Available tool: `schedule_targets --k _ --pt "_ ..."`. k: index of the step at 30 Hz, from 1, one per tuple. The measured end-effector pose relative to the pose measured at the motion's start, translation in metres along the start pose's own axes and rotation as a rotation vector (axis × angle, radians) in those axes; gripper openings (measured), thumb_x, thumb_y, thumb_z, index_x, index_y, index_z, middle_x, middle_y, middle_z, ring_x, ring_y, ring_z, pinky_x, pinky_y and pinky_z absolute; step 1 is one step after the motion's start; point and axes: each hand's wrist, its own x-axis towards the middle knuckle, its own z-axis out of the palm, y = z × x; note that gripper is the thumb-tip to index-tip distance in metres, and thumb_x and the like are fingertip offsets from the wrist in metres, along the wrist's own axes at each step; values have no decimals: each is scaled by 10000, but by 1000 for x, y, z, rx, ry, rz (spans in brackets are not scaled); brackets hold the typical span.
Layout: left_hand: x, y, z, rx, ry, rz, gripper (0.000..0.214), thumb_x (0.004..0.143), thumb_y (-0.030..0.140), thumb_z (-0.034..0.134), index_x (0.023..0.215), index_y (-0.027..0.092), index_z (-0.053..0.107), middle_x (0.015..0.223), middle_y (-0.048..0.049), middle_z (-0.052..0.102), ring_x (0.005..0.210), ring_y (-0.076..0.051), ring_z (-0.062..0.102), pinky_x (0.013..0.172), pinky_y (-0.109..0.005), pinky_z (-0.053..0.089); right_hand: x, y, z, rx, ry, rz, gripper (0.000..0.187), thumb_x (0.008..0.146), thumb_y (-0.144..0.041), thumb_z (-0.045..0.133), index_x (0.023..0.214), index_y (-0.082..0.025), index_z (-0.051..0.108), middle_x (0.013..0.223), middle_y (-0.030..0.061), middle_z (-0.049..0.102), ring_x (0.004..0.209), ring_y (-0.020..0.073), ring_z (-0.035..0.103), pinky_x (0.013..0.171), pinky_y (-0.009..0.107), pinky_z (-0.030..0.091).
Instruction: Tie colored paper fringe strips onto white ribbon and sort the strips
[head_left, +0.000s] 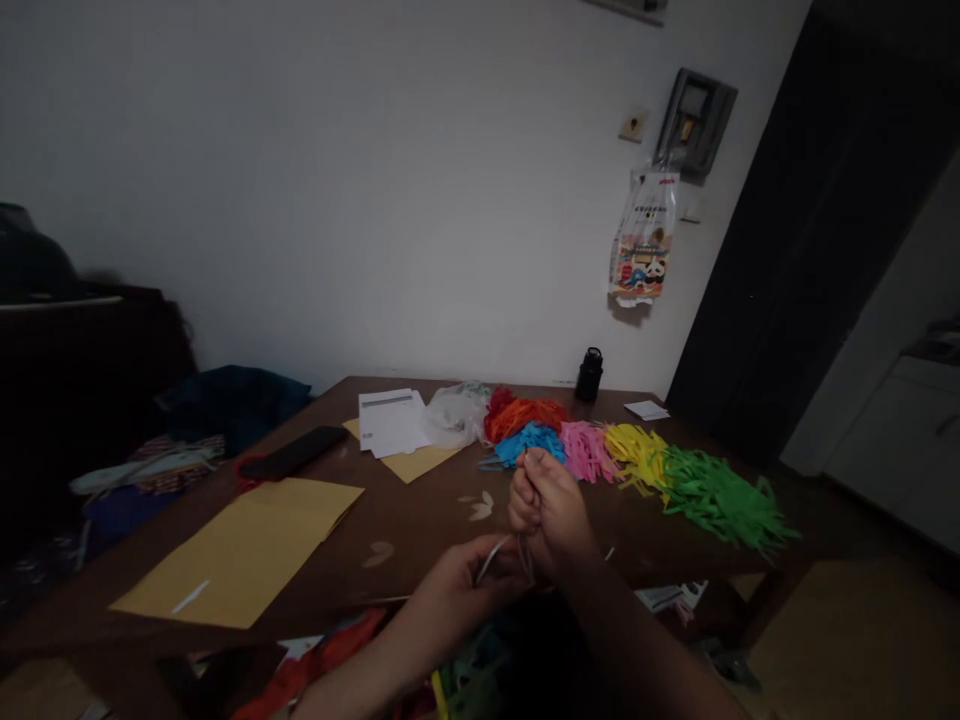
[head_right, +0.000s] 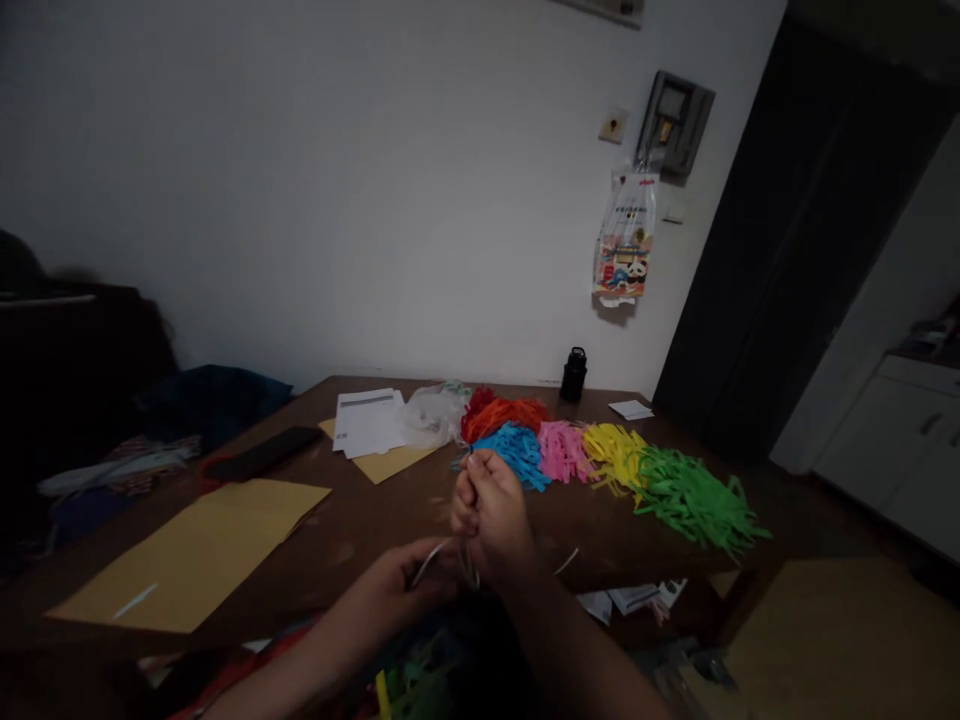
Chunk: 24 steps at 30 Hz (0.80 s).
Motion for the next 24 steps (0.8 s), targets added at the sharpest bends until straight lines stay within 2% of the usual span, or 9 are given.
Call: schedule_targets --k 2,6,9,12,13,15,17,19,24 --pt "3 -6 2 60 -54 -27 219 773 362 706 843 156 738 774 -16 699 798 -202 610 792 -283 453 1 3 3 3 0 -20 406 694 -464 796 754 -204 490 489 -124 441 324 14 233 308 122 196" --pt "-2 -19 -6 113 6 -109 350 760 486 703 670 150 665 581 50 526 587 -113 440 577 -205 369 2 5 -1 -1 17 -35 405 699 -462 791 743 -202 484 495 -121 458 321 11 250 307 119 218" --pt "-5 -32 -12 -17 183 -123 427 654 549 775 678 164 592 557 87 442 514 -79 324 463 -178 261 2 7 -3 -4 36 -44 418 687 -468 797 734 -201 479 491 -122 461 317 9 263 305 117 230" --pt "-6 -40 -13 -145 368 -124 455 669 606 737 711 199 538 507 126 355 436 -62 202 401 -178 154 3 11 -2 -6 51 -48 428 671 -480 805 743 -203 487 480 -124 463 306 10 272 296 114 227" --pt "-6 -41 -13 -157 379 -123 445 678 605 731 724 202 549 496 126 372 418 -61 216 398 -177 169 4 13 -1 -7 54 -47 429 669 -484 805 749 -202 492 480 -125 466 304 10 274 294 113 227" --pt "-3 -41 -10 -153 354 -91 438 627 564 787 788 194 619 550 84 532 467 -83 416 463 -180 321 4 18 2 -7 54 -45 425 670 -485 804 763 -202 501 488 -125 472 304 8 280 292 111 232" --pt "1 -40 -6 -106 304 -40 453 589 526 822 842 177 683 729 3 689 676 -160 587 636 -232 439 3 22 4 -8 53 -47 418 681 -488 797 776 -203 506 494 -126 476 306 8 287 293 109 237" --pt "4 -39 -5 -34 259 -10 410 615 517 804 790 158 709 765 -24 714 741 -189 601 698 -259 444 2 26 6 -13 48 -55 417 692 -501 788 781 -204 508 494 -128 476 305 9 293 293 110 246" --pt "8 -43 -8 26 270 24 361 660 508 764 693 161 671 657 7 651 665 -172 554 658 -255 424 0 33 4 -26 43 -75 384 739 -495 756 797 -205 511 504 -127 480 308 8 304 297 110 258"
